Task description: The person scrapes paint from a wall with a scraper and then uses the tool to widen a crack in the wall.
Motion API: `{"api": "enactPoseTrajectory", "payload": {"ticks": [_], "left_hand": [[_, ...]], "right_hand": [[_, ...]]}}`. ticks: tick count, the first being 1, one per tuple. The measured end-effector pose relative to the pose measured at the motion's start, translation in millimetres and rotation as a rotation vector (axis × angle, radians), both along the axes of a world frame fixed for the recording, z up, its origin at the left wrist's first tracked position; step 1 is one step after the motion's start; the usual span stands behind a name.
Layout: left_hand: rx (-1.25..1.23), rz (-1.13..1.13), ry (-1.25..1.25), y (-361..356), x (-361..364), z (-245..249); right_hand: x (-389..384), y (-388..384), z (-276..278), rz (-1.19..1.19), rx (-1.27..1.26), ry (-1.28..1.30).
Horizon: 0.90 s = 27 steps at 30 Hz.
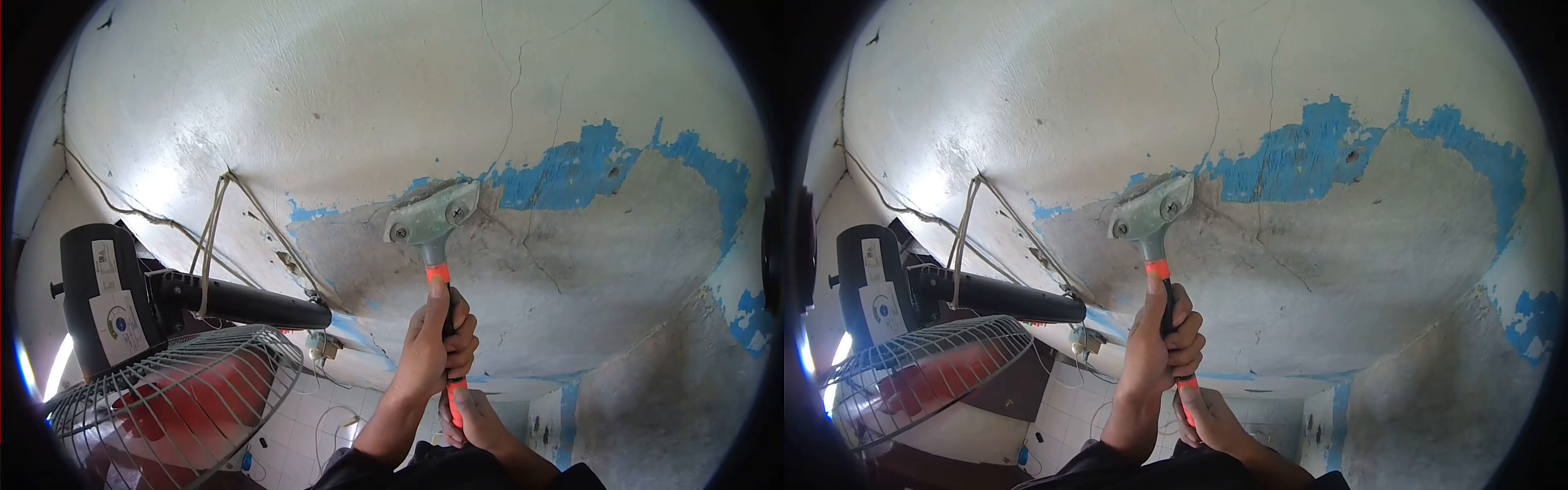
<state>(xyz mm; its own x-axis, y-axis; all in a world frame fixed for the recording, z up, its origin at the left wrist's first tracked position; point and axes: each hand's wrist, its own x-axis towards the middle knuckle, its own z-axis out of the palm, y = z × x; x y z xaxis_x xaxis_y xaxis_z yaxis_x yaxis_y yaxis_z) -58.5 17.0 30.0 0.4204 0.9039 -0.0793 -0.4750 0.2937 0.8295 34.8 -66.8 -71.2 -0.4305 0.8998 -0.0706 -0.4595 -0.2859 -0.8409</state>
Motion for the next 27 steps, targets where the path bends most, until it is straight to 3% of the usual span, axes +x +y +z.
{"api": "enactPoseTrajectory", "payload": {"ticks": [27], "left_hand": [[0.001,-0.02,-0.014,3.4,4.8,-3.7]], "right_hand": [[5.7,2.8,-6.2,-0.004,0.02,-0.062]]}}
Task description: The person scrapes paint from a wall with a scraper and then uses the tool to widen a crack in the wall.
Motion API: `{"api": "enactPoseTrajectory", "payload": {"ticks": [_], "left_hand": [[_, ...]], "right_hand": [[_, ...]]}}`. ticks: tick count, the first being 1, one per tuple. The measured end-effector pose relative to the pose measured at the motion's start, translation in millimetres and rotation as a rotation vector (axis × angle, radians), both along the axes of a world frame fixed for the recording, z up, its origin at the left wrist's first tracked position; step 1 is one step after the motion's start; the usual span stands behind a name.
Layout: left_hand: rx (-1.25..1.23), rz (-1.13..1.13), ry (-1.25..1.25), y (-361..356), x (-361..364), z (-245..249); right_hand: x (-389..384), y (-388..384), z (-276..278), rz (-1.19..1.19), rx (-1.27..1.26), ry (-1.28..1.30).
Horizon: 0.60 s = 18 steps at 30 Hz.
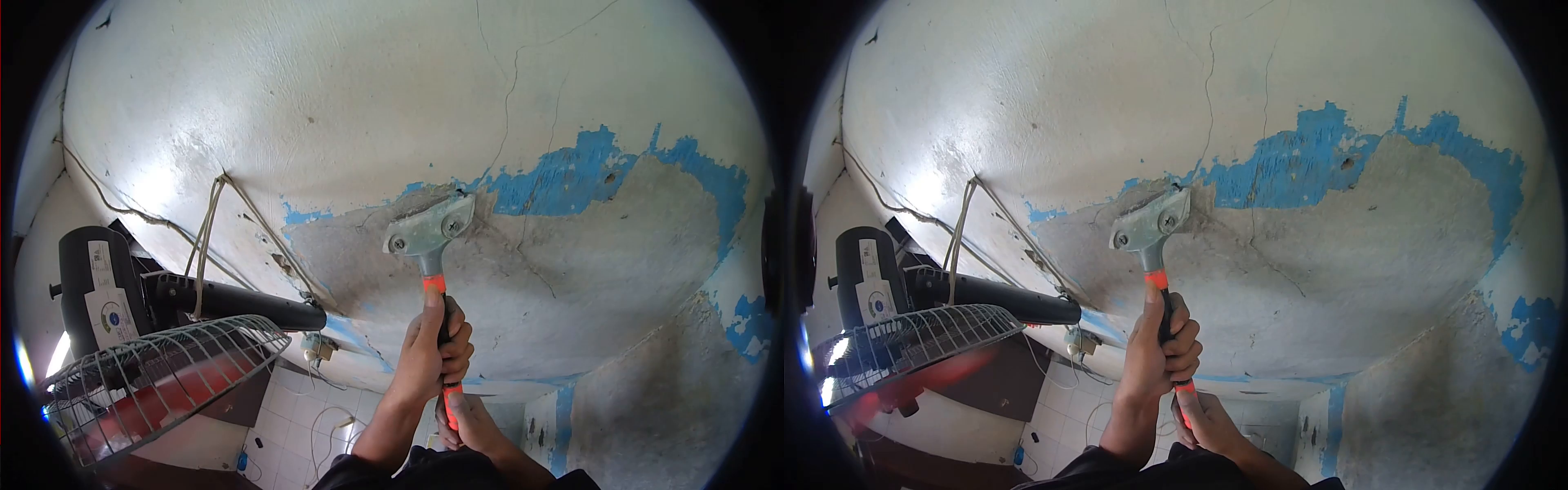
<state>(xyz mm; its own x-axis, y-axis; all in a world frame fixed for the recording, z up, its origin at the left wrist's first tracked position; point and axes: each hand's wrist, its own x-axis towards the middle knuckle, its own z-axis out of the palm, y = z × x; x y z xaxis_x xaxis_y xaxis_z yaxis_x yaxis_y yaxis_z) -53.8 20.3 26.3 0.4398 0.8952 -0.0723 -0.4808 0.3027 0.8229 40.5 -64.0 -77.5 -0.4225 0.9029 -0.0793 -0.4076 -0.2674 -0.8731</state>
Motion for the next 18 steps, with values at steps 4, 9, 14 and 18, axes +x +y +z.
{"api": "enactPoseTrajectory", "payload": {"ticks": [4,9,14,18], "left_hand": [[0.013,-0.002,-0.007,0.5,1.4,1.5],[0.019,-0.013,-0.03,3.3,1.6,-4.4],[0.012,-0.001,-0.02,1.3,0.5,-6.2],[-0.006,0.006,-0.021,1.3,-0.3,-11.6]], "right_hand": [[1.0,-3.2,-1.2,0.008,-0.035,0.012],[3.2,0.2,-2.0,-0.002,-0.022,-0.033],[3.0,1.2,-4.2,0.003,-0.016,-0.01],[2.9,1.5,-4.7,0.011,-0.011,-0.017]]}}
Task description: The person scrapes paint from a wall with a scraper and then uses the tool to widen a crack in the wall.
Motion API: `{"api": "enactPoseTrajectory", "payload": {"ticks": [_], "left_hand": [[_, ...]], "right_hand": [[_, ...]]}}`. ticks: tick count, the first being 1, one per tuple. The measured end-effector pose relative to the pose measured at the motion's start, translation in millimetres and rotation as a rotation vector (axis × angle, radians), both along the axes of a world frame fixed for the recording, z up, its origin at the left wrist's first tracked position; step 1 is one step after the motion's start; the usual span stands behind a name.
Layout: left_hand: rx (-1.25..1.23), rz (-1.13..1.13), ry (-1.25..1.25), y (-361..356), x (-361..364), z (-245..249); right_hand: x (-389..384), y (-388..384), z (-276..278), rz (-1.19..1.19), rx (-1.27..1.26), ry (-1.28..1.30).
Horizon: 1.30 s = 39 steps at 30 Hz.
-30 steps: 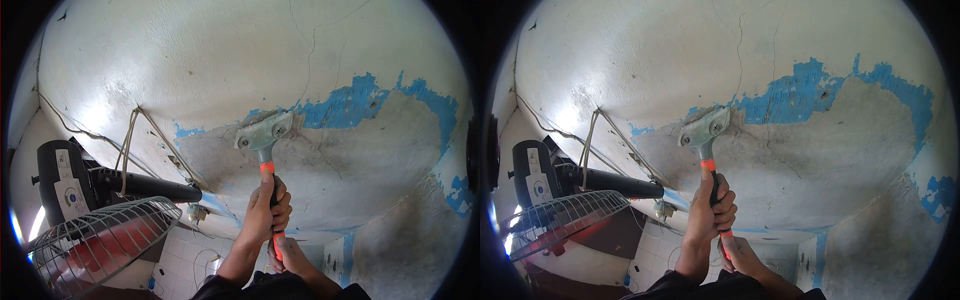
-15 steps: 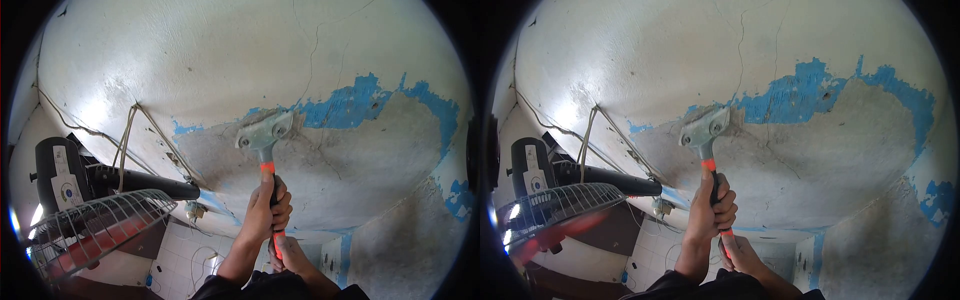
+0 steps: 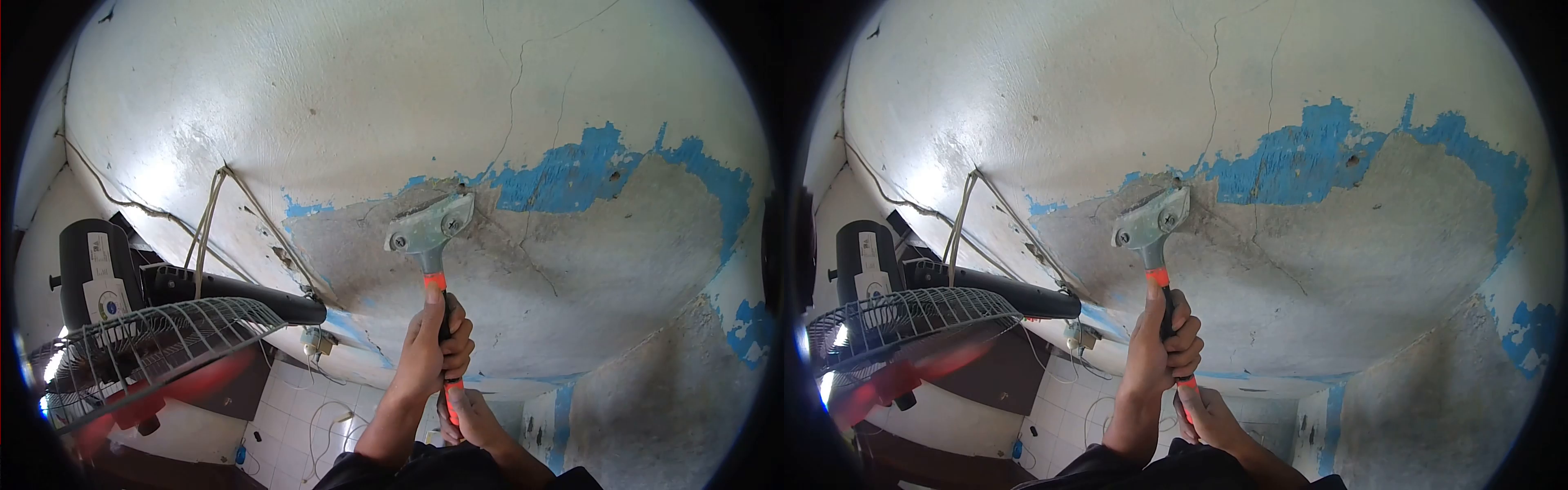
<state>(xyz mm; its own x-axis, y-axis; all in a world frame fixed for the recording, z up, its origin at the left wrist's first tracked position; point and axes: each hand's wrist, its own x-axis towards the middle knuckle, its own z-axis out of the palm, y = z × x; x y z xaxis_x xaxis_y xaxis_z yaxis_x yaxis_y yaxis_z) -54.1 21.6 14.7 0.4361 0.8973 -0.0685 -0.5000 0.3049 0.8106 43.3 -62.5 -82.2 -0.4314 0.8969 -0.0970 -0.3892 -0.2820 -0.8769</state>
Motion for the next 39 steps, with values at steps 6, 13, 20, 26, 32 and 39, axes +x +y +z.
{"api": "enactPoseTrajectory", "payload": {"ticks": [6,13,20,26,32,39], "left_hand": [[-0.004,-0.023,-0.054,-0.9,-3.8,-4.8],[0.011,-0.01,-0.054,1.1,-5.6,-8.2],[0.059,-0.064,-0.071,5.8,0.1,2.6],[0.083,-0.083,-0.125,11.6,13.9,10.4],[0.064,-0.095,-0.101,11.6,15.0,6.4],[0.083,-0.078,-0.044,10.0,8.6,1.8]], "right_hand": [[0.4,-2.5,-4.9,0.026,-0.003,0.014],[0.7,1.4,-5.2,0.044,-0.009,0.007],[6.4,6.4,-1.6,0.012,0.031,-0.021],[25.4,10.6,13.6,-0.021,0.057,-0.065],[25.5,11.2,11.8,-0.026,0.071,-0.107],[14.1,9.5,-1.0,-0.009,0.036,-0.057]]}}
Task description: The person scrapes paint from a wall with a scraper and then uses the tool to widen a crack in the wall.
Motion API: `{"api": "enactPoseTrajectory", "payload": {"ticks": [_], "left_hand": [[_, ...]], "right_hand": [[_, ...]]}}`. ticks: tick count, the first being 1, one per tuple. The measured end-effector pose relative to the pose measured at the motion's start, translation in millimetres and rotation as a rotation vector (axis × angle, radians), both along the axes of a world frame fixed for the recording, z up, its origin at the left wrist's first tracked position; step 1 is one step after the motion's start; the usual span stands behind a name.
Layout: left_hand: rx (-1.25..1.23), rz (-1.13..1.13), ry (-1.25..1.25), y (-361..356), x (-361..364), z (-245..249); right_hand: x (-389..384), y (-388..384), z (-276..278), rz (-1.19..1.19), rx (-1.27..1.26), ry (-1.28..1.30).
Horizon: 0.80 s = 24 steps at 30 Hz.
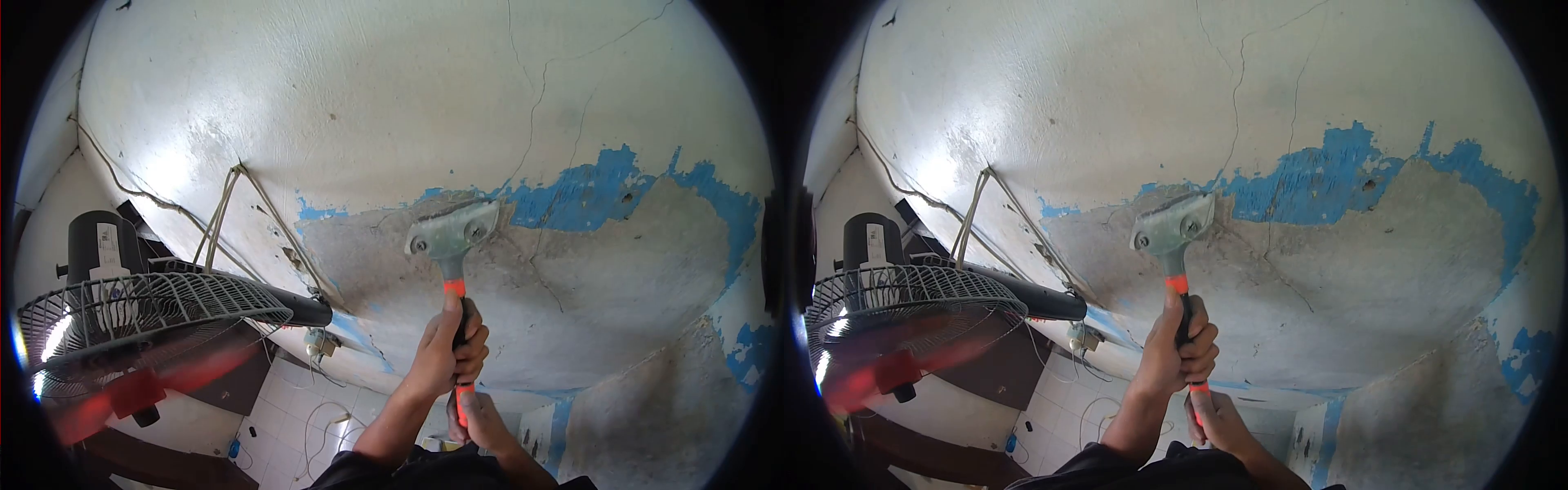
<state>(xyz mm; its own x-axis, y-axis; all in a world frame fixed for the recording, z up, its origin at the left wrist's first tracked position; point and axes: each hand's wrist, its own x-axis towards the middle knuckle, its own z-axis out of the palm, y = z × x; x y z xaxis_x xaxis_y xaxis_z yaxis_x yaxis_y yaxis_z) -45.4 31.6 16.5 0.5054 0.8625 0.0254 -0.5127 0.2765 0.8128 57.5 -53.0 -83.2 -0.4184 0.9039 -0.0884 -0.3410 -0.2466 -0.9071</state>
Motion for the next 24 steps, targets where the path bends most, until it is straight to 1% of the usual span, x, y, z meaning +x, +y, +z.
{"api": "enactPoseTrajectory", "payload": {"ticks": [3,9,14,17,21,24], "left_hand": [[-0.061,0.02,-0.02,-2.7,-8.2,-0.4],[-0.045,0.03,0.004,-7.0,-11.1,1.4],[-0.079,-0.006,-0.066,-5.3,-18.2,2.1],[-0.074,-0.022,-0.072,-6.7,-20.6,-1.1],[-0.093,0.026,-0.053,-5.5,-17.0,7.0],[-0.102,0.02,-0.073,-8.4,-17.7,5.7]], "right_hand": [[-4.9,-1.8,-0.8,0.03,-0.014,0.017],[-7.4,-7.7,5.7,0.031,-0.024,0.014],[-11.6,-7.7,20.5,0.04,-0.074,0.024],[-13.7,-10.9,9.6,0.032,-0.052,0.023],[-17.2,-11.9,15.4,0.025,-0.049,0.01],[-10.7,-13.2,17.3,0.046,-0.023,-0.01]]}}
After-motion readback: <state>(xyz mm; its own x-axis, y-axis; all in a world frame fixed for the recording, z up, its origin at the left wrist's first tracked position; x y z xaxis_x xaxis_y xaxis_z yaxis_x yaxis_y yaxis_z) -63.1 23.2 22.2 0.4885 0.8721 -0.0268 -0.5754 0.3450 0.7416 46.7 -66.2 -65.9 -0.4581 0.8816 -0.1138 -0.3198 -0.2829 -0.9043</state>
